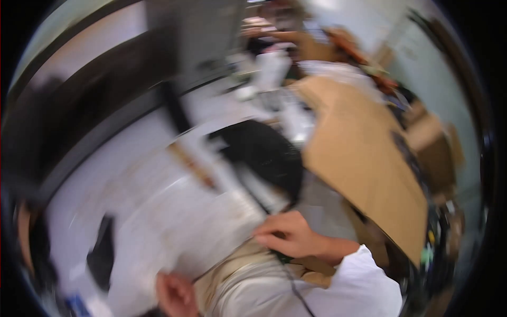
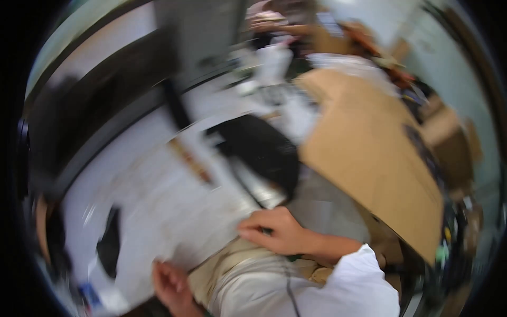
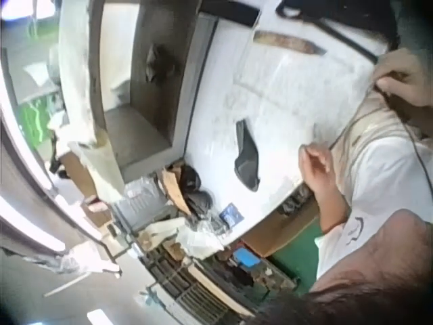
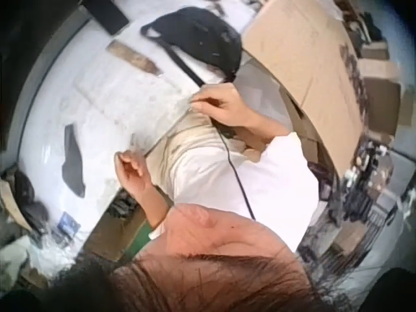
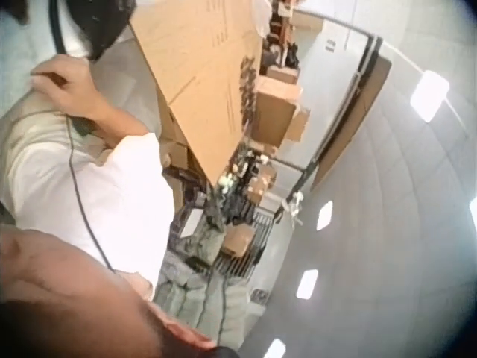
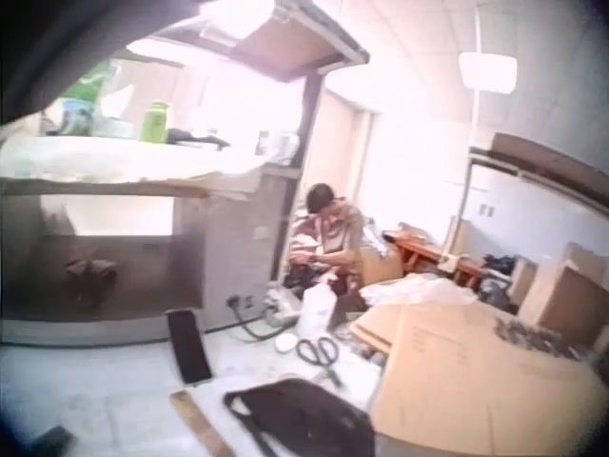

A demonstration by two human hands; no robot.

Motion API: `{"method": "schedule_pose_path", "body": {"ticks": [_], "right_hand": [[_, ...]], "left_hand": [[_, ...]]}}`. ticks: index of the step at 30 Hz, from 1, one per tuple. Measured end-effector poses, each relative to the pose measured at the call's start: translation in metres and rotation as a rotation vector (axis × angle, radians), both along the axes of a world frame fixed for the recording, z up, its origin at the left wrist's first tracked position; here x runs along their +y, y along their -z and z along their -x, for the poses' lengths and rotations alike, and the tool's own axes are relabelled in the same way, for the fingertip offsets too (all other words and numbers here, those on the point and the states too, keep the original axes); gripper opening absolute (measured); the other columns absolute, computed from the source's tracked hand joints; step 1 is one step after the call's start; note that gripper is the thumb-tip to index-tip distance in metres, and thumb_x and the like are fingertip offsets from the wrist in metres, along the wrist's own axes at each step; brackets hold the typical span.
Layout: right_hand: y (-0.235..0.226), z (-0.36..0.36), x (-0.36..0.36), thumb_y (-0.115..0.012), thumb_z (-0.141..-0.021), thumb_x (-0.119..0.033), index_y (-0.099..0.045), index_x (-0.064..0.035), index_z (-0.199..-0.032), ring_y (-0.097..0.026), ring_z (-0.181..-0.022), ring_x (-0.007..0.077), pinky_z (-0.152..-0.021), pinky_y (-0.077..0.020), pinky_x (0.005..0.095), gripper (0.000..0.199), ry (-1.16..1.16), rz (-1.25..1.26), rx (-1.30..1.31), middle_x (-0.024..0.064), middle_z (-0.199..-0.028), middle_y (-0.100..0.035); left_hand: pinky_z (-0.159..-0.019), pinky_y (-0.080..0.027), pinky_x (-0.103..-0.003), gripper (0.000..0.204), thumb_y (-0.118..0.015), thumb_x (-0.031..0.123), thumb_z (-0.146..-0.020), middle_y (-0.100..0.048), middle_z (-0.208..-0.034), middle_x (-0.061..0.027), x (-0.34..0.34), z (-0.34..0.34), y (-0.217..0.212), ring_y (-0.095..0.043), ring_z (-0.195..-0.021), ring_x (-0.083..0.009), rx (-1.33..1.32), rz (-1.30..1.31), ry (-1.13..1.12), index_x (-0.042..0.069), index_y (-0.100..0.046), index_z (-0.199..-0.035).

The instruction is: Assembling and inspecting bicycle saddle components at a workbench.

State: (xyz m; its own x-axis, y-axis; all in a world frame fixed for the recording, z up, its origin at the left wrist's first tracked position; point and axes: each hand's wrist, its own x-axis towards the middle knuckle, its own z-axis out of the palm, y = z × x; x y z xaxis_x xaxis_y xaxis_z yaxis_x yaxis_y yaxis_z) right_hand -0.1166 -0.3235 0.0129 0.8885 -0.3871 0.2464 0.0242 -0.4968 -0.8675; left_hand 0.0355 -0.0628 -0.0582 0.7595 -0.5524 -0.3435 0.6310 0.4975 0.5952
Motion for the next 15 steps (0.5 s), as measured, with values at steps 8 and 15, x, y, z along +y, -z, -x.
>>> {"method": "schedule_pose_path", "body": {"ticks": [8, 15], "right_hand": [[0.005, 0.206, -0.219, -0.065, -0.09, -0.008, -0.067, -0.0011, -0.101, -0.062, -0.076, 0.0091, -0.067, -0.05, 0.0244, 0.014, 0.957, 0.032, -0.018, 0.0029, -0.089, -0.067], [0.051, 0.459, -0.43, -0.064, -0.087, -0.007, -0.055, -0.0028, -0.113, -0.064, -0.081, 0.0195, -0.072, -0.056, 0.0324, 0.027, 1.32, -0.397, -0.768, 0.011, -0.098, -0.064]], "left_hand": [[-0.053, -0.036, -0.03, 0.044, -0.06, 0.048, -0.093, -0.046, -0.06, -0.0039, -0.038, -0.004, -0.015, -0.041, -0.054, -0.0147, -0.529, -0.561, 0.074, 0.007, -0.053, -0.079], [-0.057, -0.037, -0.03, 0.036, -0.056, 0.037, -0.098, -0.049, -0.071, -0.0056, -0.066, 0.0, -0.014, -0.044, -0.065, -0.0157, -0.692, -0.745, 0.05, 0.004, -0.05, -0.087]]}}
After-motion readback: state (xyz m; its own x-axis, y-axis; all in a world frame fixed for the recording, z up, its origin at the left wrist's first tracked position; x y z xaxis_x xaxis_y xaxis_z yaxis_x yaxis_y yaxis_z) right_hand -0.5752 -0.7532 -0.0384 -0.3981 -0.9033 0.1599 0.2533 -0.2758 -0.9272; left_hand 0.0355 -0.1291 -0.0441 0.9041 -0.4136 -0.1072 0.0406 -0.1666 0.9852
